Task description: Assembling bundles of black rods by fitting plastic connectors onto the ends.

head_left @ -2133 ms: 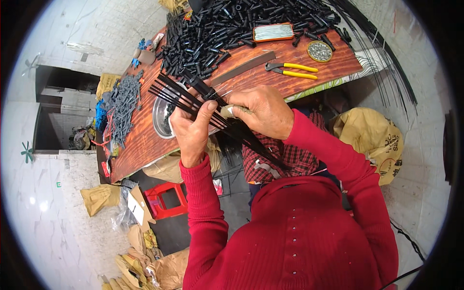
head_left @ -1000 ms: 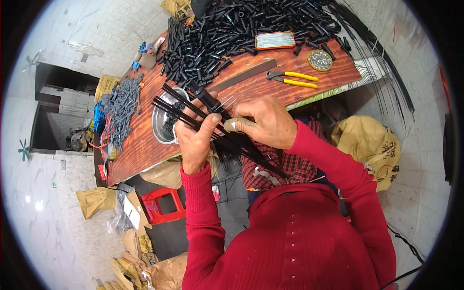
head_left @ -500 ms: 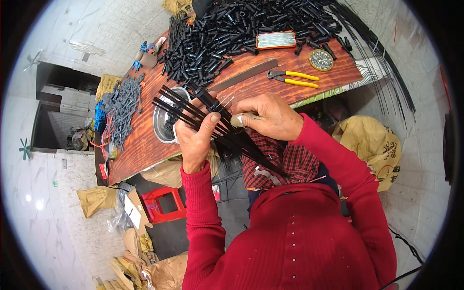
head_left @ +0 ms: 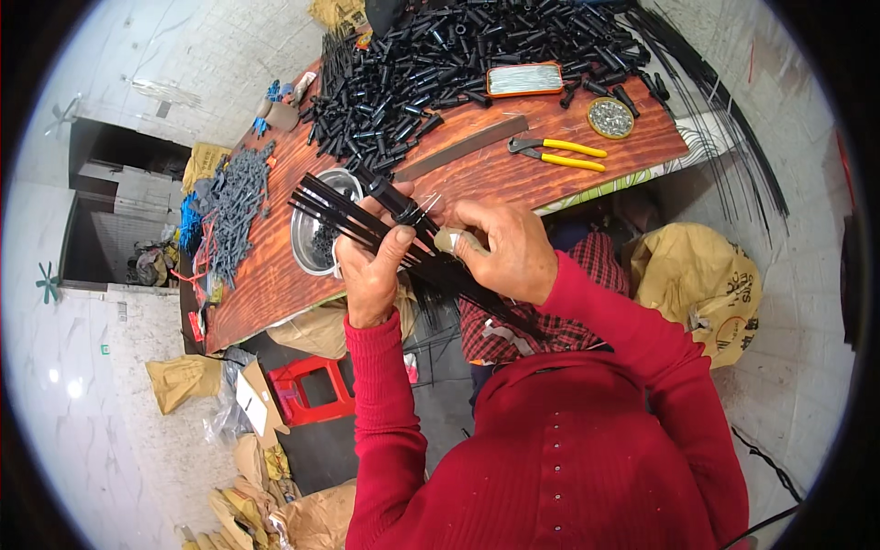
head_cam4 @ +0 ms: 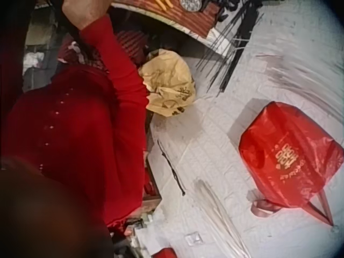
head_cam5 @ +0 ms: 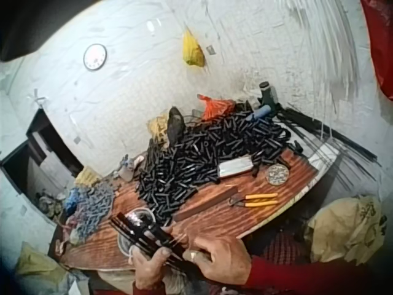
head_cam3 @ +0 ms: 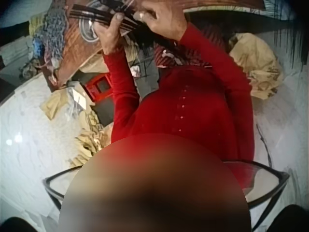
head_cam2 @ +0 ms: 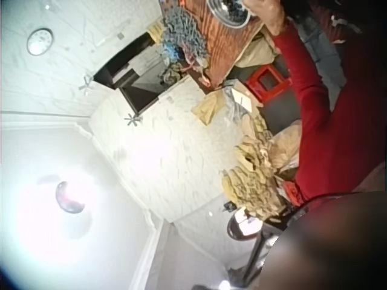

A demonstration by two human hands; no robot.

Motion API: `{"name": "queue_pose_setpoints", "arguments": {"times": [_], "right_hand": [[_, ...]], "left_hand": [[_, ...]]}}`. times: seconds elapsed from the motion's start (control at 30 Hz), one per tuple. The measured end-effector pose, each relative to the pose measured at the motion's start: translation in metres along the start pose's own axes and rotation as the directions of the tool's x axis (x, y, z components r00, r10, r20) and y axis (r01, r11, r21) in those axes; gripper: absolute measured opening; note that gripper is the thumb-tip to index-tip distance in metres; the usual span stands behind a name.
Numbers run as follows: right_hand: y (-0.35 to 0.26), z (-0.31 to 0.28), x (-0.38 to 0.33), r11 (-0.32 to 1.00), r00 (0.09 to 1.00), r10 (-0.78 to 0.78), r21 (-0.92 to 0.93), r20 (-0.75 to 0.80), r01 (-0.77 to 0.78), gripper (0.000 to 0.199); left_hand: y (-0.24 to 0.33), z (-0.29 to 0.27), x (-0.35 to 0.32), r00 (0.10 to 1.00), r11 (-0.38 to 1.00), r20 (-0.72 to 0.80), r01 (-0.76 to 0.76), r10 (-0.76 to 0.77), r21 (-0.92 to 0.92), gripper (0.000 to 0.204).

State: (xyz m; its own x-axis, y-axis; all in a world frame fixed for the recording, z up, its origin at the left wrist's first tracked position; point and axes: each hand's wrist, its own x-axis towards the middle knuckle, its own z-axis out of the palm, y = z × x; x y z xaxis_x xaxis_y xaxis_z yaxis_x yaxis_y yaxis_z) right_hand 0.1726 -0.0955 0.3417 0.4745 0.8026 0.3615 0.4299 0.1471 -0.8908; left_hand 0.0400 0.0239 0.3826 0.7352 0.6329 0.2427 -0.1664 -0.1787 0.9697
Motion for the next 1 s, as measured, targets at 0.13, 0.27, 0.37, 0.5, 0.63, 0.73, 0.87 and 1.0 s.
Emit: {"name": "queue_pose_setpoints", "arguments": {"times": [0.13,0.27,0.37,0.5,0.63,0.73,0.87,1.0], "right_hand": [[-0.005,-0.002,0.001,0.996,0.994,0.079,-0.035,0.073,-0.076,0.016],[-0.009,0.004,-0.003,0.997,0.996,-0.068,0.036,-0.049,0.070,0.014],[-0.009,0.003,-0.003,0.997,0.997,-0.071,0.030,-0.034,0.072,0.014],[-0.011,0.000,-0.003,1.000,1.000,-0.017,-0.014,0.016,0.017,0.014],[-0.007,0.001,-0.004,1.000,1.000,-0.015,-0.013,0.008,0.015,0.013],[-0.009,-0.002,-0.004,0.999,1.000,0.005,-0.051,0.027,-0.004,0.013],[-0.014,-0.005,-0.007,1.000,1.000,-0.009,0.018,0.000,0.009,0.014],[-0.022,-0.010,-0.006,0.992,0.994,-0.091,0.083,-0.066,0.097,0.015]], "left_hand": [[-0.005,0.000,-0.004,1.000,1.000,-0.012,-0.022,0.022,-0.007,0.053],[-0.001,0.001,-0.010,0.998,0.999,-0.050,-0.029,0.030,0.021,0.054],[0.017,0.012,-0.019,0.997,0.991,-0.075,0.018,-0.008,0.133,0.053],[0.013,0.010,-0.020,0.994,0.987,-0.111,0.029,-0.012,0.155,0.046],[0.023,0.016,-0.019,0.992,0.978,-0.123,0.065,-0.042,0.196,0.045],[0.023,0.020,-0.018,0.989,0.978,-0.143,0.060,-0.032,0.198,0.041],[0.026,0.021,-0.015,0.987,0.979,-0.153,0.076,-0.047,0.188,0.041],[0.032,0.011,-0.008,0.995,0.998,-0.083,0.055,-0.051,0.040,0.047]]}}
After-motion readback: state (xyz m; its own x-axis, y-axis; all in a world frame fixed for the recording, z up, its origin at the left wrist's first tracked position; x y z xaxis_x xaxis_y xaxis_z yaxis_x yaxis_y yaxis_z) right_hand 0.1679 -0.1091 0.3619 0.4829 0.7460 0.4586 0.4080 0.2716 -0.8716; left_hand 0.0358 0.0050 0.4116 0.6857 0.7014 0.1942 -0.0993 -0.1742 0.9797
